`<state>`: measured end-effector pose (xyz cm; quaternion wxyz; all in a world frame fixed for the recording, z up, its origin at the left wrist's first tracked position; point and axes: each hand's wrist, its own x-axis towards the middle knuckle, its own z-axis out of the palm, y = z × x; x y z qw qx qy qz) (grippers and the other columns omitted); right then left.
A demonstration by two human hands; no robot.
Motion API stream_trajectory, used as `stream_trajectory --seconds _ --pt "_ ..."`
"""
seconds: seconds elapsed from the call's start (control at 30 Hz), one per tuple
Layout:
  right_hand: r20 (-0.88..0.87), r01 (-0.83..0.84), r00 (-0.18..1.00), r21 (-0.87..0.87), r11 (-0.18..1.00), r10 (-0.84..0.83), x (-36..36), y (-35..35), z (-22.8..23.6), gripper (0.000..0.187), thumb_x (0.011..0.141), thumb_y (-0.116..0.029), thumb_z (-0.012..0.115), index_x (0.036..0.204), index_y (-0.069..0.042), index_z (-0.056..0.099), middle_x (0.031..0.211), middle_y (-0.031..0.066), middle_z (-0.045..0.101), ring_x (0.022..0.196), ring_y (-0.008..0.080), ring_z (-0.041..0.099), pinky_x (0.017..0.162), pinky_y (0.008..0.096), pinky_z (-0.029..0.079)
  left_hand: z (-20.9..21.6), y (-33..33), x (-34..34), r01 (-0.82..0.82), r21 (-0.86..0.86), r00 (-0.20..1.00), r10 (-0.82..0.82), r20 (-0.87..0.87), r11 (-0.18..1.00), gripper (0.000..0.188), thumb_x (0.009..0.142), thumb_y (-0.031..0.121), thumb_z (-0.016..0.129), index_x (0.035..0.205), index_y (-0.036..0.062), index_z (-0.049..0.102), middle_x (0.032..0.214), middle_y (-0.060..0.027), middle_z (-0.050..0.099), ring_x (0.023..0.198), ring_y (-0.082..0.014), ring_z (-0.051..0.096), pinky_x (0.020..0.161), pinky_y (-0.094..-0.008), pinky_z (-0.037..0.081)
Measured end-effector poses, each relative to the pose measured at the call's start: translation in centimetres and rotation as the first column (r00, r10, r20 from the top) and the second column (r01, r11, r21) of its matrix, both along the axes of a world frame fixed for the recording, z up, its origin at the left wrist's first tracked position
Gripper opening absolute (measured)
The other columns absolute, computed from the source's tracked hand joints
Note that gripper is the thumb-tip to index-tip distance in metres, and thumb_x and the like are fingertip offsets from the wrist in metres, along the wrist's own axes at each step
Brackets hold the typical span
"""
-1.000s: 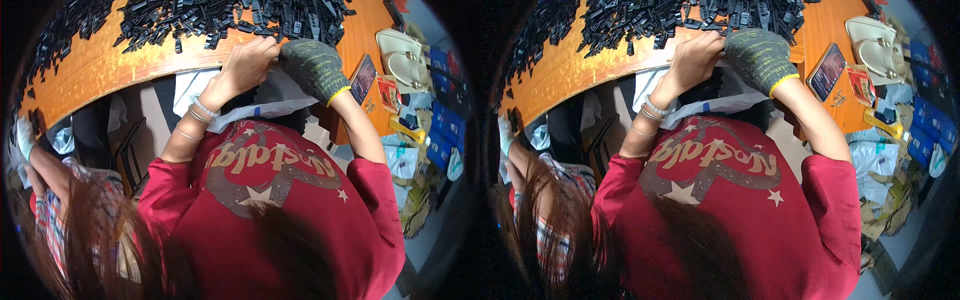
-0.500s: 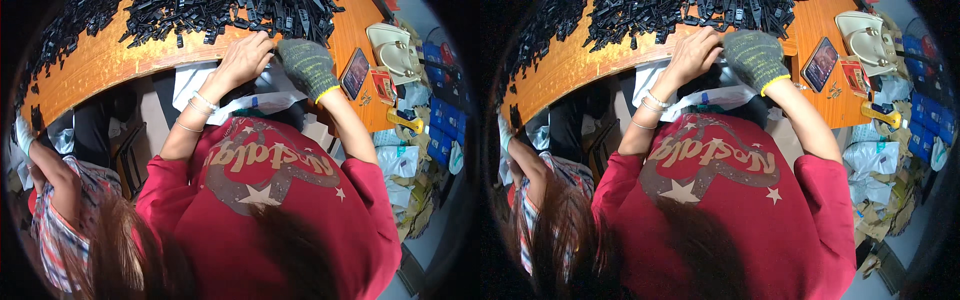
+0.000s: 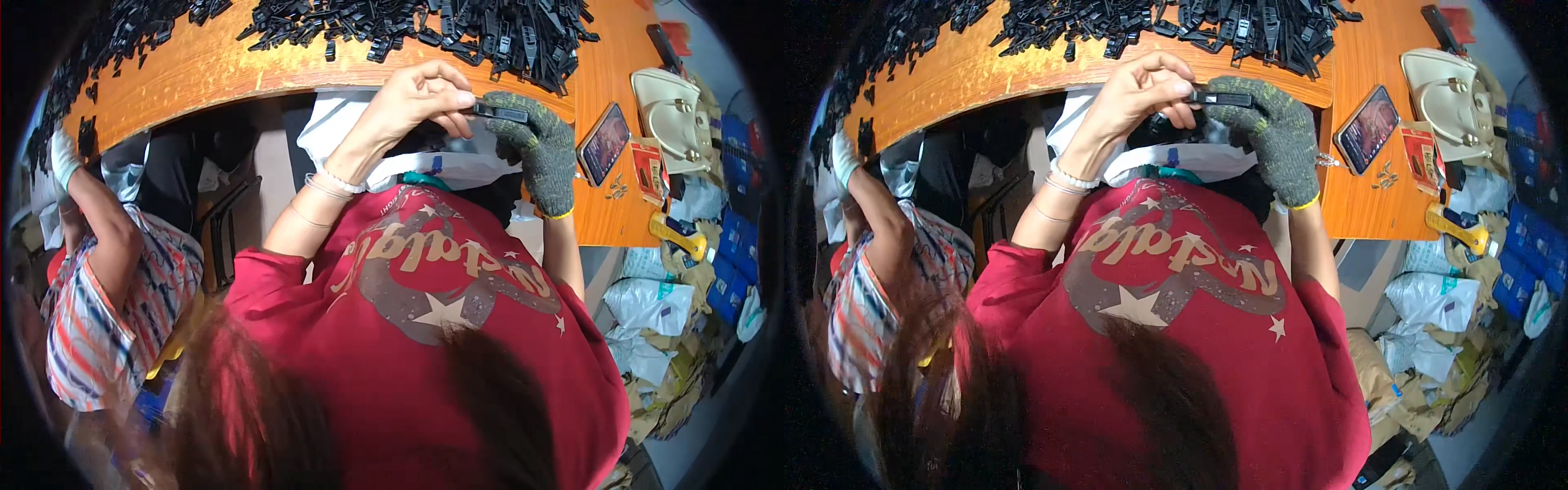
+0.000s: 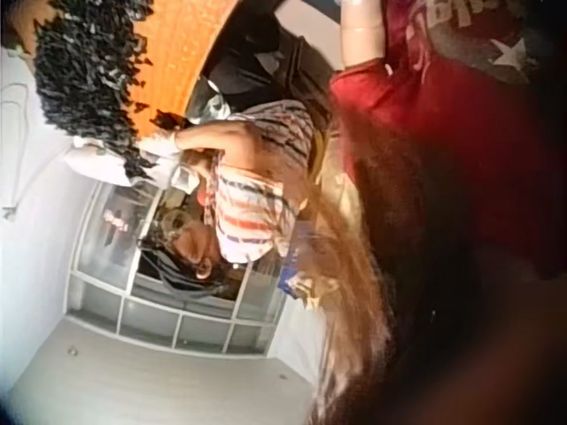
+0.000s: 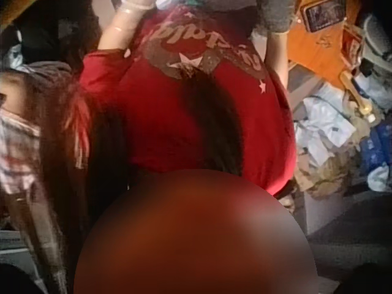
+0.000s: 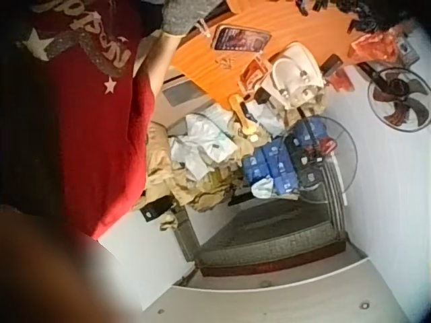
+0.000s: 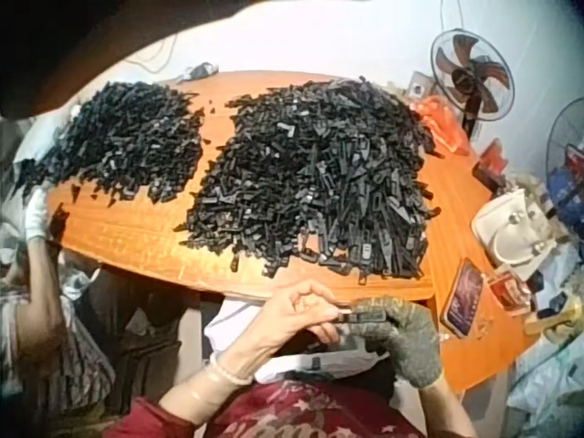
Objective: Trimming excess material from small black plastic components using a hand tool and sorting them into a bag.
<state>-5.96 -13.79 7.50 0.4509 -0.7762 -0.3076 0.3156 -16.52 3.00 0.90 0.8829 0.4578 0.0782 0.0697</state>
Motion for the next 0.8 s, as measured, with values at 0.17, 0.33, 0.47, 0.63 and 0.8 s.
stream_trajectory --seconds 0.17,0.33,0.47,0.63,0.8 --pt "-0.080 0.001 0.997 -0.001 1.000 -0.001 0.1 -0.2 -0.8 0.025 0.086 -0.013 0.057 0.108 -0.005 0.067 0.085 0.0021 0.068 0.058 0.0065 0.058 0.049 0.0194 0.044 0.7 -0.7 0.5 -0.045 0.100 0.987 0.060 -0.151 0.994 0.028 0.079 0.013 0.075 0.084 -0.0017 0.052 0.061 -0.0078 0.061 0.046 -0.0162 0.062 0.038 -0.0230 0.047" --pt "-0.125 0.016 0.992 0.035 0.999 -0.012 0.3 -0.4 -1.6 0.024 0.086 -0.013 0.058 0.107 -0.004 0.067 0.081 0.0019 0.068 0.060 0.0062 0.059 0.051 0.0199 0.044 0.1 -0.6 1.3 -0.055 0.308 0.986 0.101 -0.133 0.950 0.028 0.081 0.015 0.074 0.079 0.0009 0.049 0.054 -0.0051 0.058 0.046 -0.0132 0.061 0.038 -0.0212 0.044" --pt "-0.168 0.106 0.980 0.013 0.994 -0.102 -0.4 -0.5 -1.3 0.027 0.085 -0.018 0.063 0.108 -0.005 0.066 0.070 -0.0014 0.059 0.057 0.0054 0.052 0.047 0.0190 0.037 -0.2 -0.1 2.8 -0.173 0.703 0.964 0.266 -0.024 0.689 0.034 0.081 0.024 0.074 0.066 -0.0002 0.055 0.056 -0.0040 0.055 0.053 -0.0097 0.058 0.047 -0.0275 0.044" --pt "-0.102 0.133 0.988 0.155 0.979 -0.118 -0.1 -1.4 -2.3 0.029 0.090 -0.026 0.062 0.107 -0.003 0.066 0.071 0.0002 0.060 0.056 0.0059 0.052 0.047 0.0196 0.038 -1.2 -0.4 7.0 -0.358 0.919 0.894 0.346 0.285 0.166 0.030 0.080 0.029 0.069 0.076 -0.0014 0.067 0.073 -0.0143 0.062 0.068 -0.0290 0.062 0.060 -0.0375 0.048" --pt "-0.113 0.202 0.974 0.060 0.978 -0.194 0.4 -1.3 -2.8 0.022 0.087 -0.016 0.063 0.101 0.001 0.067 0.090 0.0047 0.066 0.058 0.0068 0.055 0.051 0.0231 0.045 -1.5 -1.7 8.1 -0.196 0.981 0.912 0.365 0.187 -0.013 0.034 0.079 0.030 0.067 0.068 -0.0015 0.063 0.074 -0.0179 0.063 0.065 -0.0349 0.062 0.060 -0.0437 0.048"
